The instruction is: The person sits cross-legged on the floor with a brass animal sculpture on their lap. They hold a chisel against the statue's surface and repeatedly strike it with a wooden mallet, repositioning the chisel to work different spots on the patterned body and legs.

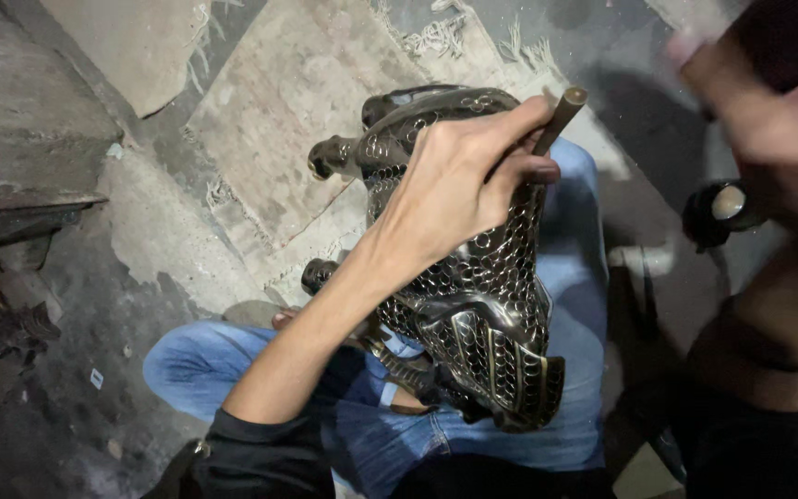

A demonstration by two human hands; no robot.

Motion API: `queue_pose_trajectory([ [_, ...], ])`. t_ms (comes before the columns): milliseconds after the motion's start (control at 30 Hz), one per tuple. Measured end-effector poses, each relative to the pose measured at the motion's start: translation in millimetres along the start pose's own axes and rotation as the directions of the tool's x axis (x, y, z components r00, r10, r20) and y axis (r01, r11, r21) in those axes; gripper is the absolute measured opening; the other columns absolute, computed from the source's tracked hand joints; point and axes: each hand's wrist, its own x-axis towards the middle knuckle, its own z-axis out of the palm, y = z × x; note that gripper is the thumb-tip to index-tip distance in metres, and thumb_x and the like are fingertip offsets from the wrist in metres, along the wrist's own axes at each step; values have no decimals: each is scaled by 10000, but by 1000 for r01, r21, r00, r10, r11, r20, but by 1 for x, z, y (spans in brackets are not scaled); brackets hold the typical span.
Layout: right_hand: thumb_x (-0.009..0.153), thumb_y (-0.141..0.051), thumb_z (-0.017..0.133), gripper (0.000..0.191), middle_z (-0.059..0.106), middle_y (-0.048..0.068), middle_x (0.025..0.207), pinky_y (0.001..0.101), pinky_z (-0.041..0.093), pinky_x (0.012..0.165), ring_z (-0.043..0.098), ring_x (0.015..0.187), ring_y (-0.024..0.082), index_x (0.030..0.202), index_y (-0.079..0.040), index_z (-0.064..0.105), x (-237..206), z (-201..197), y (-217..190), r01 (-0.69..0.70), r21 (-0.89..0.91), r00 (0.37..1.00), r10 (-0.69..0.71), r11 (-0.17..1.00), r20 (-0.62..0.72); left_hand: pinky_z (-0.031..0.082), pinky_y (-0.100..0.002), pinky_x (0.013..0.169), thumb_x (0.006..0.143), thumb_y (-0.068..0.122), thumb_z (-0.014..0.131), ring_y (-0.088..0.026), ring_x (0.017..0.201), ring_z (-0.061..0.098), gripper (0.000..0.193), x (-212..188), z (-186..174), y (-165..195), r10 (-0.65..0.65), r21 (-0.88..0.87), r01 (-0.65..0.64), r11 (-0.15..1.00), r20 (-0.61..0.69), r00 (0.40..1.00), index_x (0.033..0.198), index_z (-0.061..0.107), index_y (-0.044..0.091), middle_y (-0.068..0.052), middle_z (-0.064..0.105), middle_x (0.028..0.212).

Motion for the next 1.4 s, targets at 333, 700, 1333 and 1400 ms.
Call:
queue_pose_trajectory([
  [333, 870, 19, 639, 607, 688, 225, 1144, 350, 581, 738, 712, 974, 304, 1464, 0, 513, -4, -11, -6, 44, 22, 998, -45, 999, 45, 602, -376, 730, 934, 22, 708, -299, 812, 765, 325, 7, 0, -6, 25, 18, -27, 999, 86, 996, 1251, 635, 19, -147, 753, 932],
  [700, 1096, -127, 707, 381, 710, 165, 1200, 283, 583, 774, 719, 960, 186, 1416, 18, 561, -66, 68, 66, -275, 156, 936, 301, 949, -181, 632, -295, 670, 902, -100, 681, -174, 867, 836, 411, 36, -4, -17, 121, -103, -92, 990, 324, 938, 1299, 613, -21, -98, 714, 816],
  [1333, 1010, -53, 840, 519, 656, 68, 1105, 242, 513, 897, 607, 989, 115, 1404, 15, 510, -106, 89, 24, -297, 426, 859, 434, 855, -271, 650, -293, 640, 899, -90, 673, -108, 895, 830, 348, 64, -1, -12, 54, -116, 22, 993, 615, 787, 1227, 639, 22, -48, 672, 799],
  [1400, 1018, -66, 795, 525, 638, 48, 1148, 227, 512, 888, 626, 995, 111, 1429, -4, 474, -110, 94, 25, -263, 576, 823, 491, 774, -284, 653, -287, 653, 879, -98, 690, -117, 867, 832, 457, 66, -1, -11, 106, -163, -12, 987, 588, 802, 1309, 635, 48, -19, 701, 821],
])
